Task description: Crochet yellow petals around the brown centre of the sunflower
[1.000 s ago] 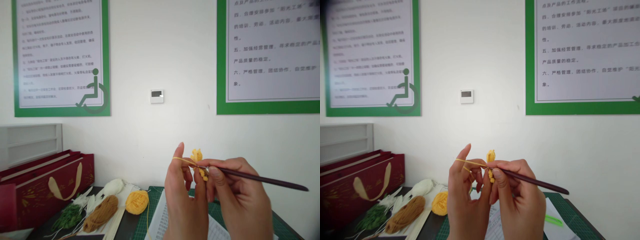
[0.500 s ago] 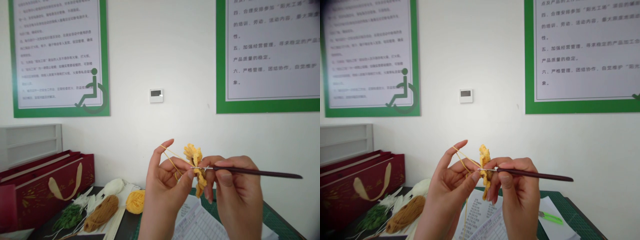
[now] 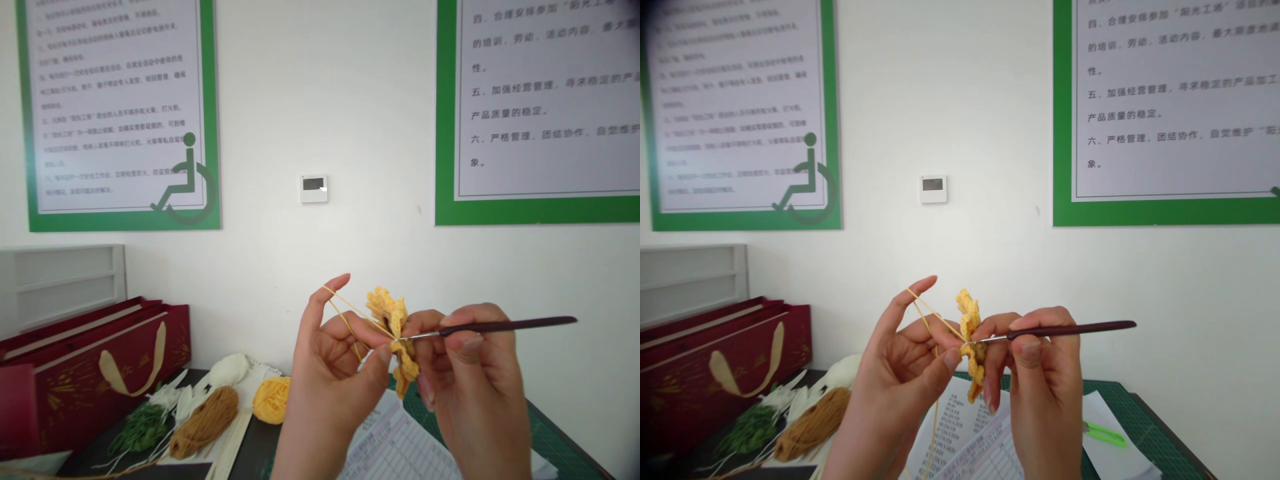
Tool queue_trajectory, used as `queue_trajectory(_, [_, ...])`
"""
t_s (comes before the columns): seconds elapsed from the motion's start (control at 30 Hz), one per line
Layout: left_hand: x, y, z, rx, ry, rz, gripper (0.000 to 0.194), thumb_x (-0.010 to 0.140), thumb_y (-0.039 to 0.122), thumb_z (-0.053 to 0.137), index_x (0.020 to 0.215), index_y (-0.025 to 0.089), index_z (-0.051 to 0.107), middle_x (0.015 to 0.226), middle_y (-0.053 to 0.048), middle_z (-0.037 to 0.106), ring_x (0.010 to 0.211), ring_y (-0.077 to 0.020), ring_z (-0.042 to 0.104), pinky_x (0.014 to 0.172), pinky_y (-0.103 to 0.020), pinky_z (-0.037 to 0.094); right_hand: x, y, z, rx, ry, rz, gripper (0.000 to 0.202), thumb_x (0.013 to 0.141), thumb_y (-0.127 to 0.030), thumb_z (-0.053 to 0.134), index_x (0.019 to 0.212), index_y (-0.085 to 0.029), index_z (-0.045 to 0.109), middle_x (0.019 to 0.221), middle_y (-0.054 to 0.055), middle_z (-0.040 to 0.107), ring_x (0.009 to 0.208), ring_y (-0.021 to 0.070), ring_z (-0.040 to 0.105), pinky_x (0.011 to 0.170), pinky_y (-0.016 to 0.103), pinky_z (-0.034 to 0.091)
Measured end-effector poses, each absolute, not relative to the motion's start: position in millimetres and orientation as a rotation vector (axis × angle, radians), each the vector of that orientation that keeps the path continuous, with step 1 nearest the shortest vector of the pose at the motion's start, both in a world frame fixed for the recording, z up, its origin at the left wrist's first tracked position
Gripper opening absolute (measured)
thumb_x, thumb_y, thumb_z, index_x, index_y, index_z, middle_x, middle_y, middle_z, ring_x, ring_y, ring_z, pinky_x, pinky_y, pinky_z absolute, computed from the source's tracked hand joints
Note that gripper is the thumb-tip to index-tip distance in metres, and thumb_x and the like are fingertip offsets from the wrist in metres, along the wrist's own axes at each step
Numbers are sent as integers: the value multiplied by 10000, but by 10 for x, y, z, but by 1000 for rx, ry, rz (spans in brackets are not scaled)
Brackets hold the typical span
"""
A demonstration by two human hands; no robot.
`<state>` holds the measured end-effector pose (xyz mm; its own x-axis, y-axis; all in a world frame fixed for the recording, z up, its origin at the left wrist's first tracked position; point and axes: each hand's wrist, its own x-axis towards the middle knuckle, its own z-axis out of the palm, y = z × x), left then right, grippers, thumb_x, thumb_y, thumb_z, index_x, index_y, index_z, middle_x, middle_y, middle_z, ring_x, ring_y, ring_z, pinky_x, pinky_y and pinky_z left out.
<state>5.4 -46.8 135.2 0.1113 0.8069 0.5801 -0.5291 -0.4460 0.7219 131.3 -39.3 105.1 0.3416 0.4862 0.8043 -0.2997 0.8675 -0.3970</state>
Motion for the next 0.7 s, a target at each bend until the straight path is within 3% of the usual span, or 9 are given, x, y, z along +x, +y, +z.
queue_trajectory(0.17, [60,-460,1350,1303,281,1577,763,792,95,821,1450,198,448,717,45,702,699,-128,644,735,-274,522,1348,-385,1081,-141,-1179,557,78,1064,-350,529,1024,-285,547,882,-31,762,404,39,561,435,165,484])
queue_trajectory(0.3, [67,-471,1352,1291,286,1577,766,788,86,821,1450,189,450,717,41,709,699,-126,642,758,-284,526,1398,-412,1079,-125,-1231,517,61,1075,-287,495,1036,-283,542,901,-24,758,411,55,590,400,164,451])
queue_trajectory(0.53, [80,-468,1350,1273,278,1583,743,784,96,830,1427,199,473,700,41,703,758,-168,687,825,-322,548,1431,-462,1083,-138,-1313,315,28,1064,-266,532,1076,-265,557,950,15,781,446,104,657,419,249,530])
queue_trajectory(0.7, [83,-481,1351,1273,281,1592,749,789,76,823,1436,203,466,705,50,703,733,-132,664,797,-276,542,1450,-489,1093,-170,-1370,106,127,1045,-187,566,1121,-261,634,1023,41,810,538,118,702,515,309,588])
